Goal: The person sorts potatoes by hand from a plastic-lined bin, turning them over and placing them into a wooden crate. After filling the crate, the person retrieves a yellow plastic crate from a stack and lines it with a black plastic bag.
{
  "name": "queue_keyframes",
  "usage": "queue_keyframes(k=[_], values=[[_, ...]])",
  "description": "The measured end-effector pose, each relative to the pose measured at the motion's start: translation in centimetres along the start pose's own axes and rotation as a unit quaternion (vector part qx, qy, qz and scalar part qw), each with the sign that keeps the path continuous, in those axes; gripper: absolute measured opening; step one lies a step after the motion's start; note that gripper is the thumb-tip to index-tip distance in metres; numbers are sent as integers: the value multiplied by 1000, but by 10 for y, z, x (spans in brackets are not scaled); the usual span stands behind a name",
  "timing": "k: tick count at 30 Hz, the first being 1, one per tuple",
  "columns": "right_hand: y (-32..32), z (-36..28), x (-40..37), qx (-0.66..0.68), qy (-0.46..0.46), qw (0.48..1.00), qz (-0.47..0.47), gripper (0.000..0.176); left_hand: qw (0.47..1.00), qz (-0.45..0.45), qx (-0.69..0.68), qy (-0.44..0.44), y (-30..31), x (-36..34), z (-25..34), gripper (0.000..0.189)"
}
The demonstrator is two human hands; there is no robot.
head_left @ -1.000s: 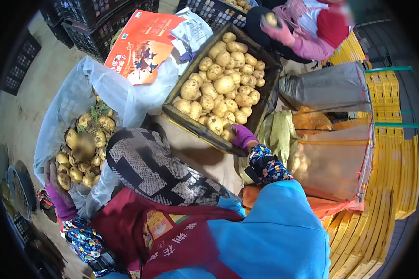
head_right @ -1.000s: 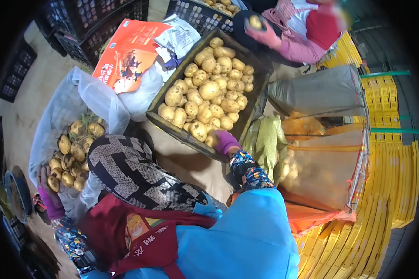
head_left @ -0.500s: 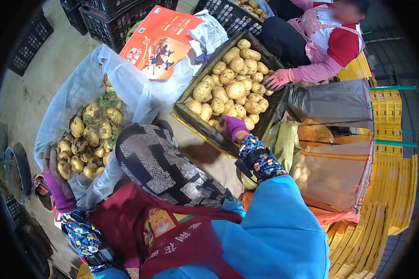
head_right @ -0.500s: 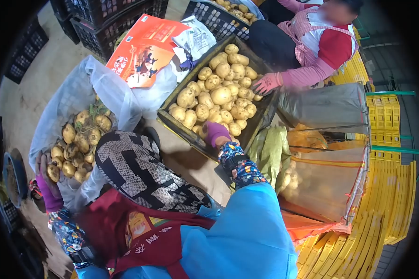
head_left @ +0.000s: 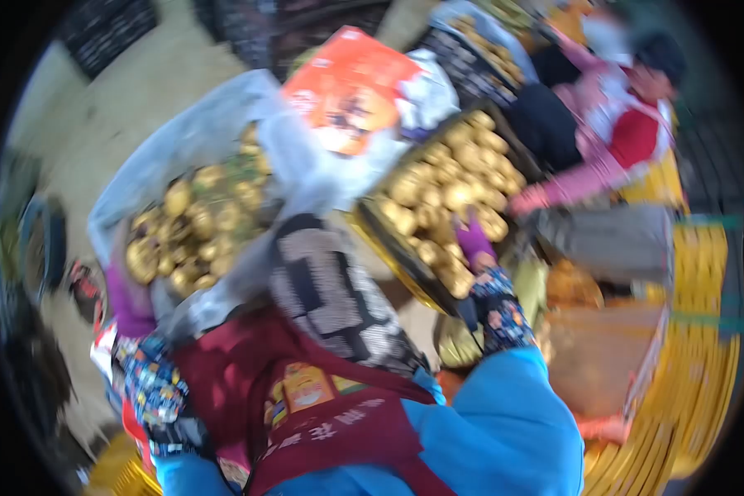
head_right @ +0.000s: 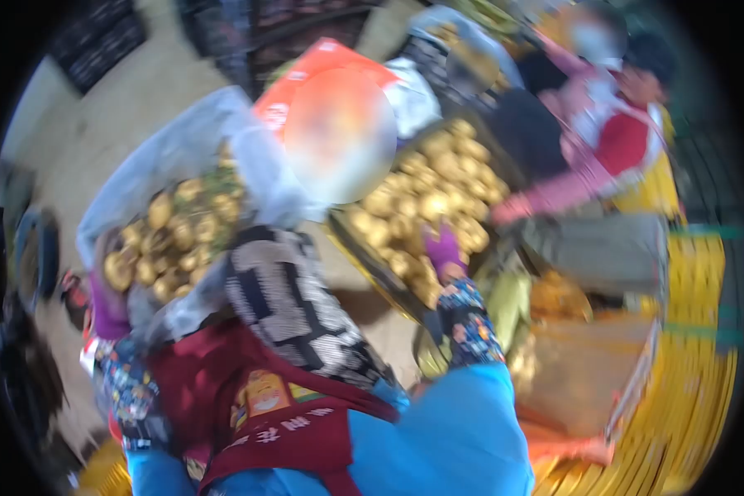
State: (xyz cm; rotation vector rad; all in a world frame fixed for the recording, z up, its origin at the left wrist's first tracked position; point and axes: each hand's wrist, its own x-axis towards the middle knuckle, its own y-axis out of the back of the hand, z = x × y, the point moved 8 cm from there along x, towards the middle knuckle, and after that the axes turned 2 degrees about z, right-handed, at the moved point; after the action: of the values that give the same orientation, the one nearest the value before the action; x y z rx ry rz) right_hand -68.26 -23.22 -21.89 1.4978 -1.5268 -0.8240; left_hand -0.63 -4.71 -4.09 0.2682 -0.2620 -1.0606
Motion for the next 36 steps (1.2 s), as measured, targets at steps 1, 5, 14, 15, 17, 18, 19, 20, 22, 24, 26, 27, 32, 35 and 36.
queue_keyframes(k=[1, 5, 14, 15, 17, 18, 19, 20, 22, 24, 26, 27, 32, 35, 36], values=[[12, -47, 21, 39, 27, 998, -40, 43, 999, 4, 12, 48, 4, 4, -20, 42], [29, -252, 76, 180, -20, 975, -126, 23, 778, 15, -581, 238, -24, -2, -38, 36], [-60, -624, -48, 114, 569, 785, -218, 61, 873, -25, -470, 130, -25, 8, -22, 42], [-68, -631, -46, 94, 594, 778, -182, 59, 843, -61, -516, 142, -30, 4, -35, 46], [-45, -615, -18, 232, 500, 798, -244, 55, 774, -128, -595, 177, -37, 1, -12, 54], [-21, -595, -3, 231, 445, 841, -205, 54, 761, -161, -610, 152, -38, 3, 4, 65], [26, -581, 7, 230, 392, 876, -161, 53, 784, -149, -582, 154, -39, 2, 26, 64], [83, -550, 21, 251, 372, 890, -83, 51, 794, -112, -567, 186, -36, 6, 2, 63], [192, -482, 19, 298, 355, 884, 58, 48, 800, -72, -546, 239, -45, 9, -2, 59], [275, -413, 27, 349, 279, 876, 179, 47, 813, -60, -518, 258, -37, 13, -20, 56], [399, -353, -15, 128, 225, 879, 400, 48, 819, -69, -502, 268, -41, 14, -33, 54], [448, -336, -47, 51, 264, 816, 511, 49, 819, -73, -498, 275, -44, 14, -44, 53], [606, -236, -146, 32, 273, 654, 705, 52, 856, -77, -424, 287, -34, 9, -100, 60], [659, -204, -165, -128, 216, 608, 753, 53, 857, -57, -404, 315, -26, 3, -114, 66], [676, -183, -160, -226, 176, 583, 760, 54, 857, -75, -408, 307, -20, 7, -126, 68]])
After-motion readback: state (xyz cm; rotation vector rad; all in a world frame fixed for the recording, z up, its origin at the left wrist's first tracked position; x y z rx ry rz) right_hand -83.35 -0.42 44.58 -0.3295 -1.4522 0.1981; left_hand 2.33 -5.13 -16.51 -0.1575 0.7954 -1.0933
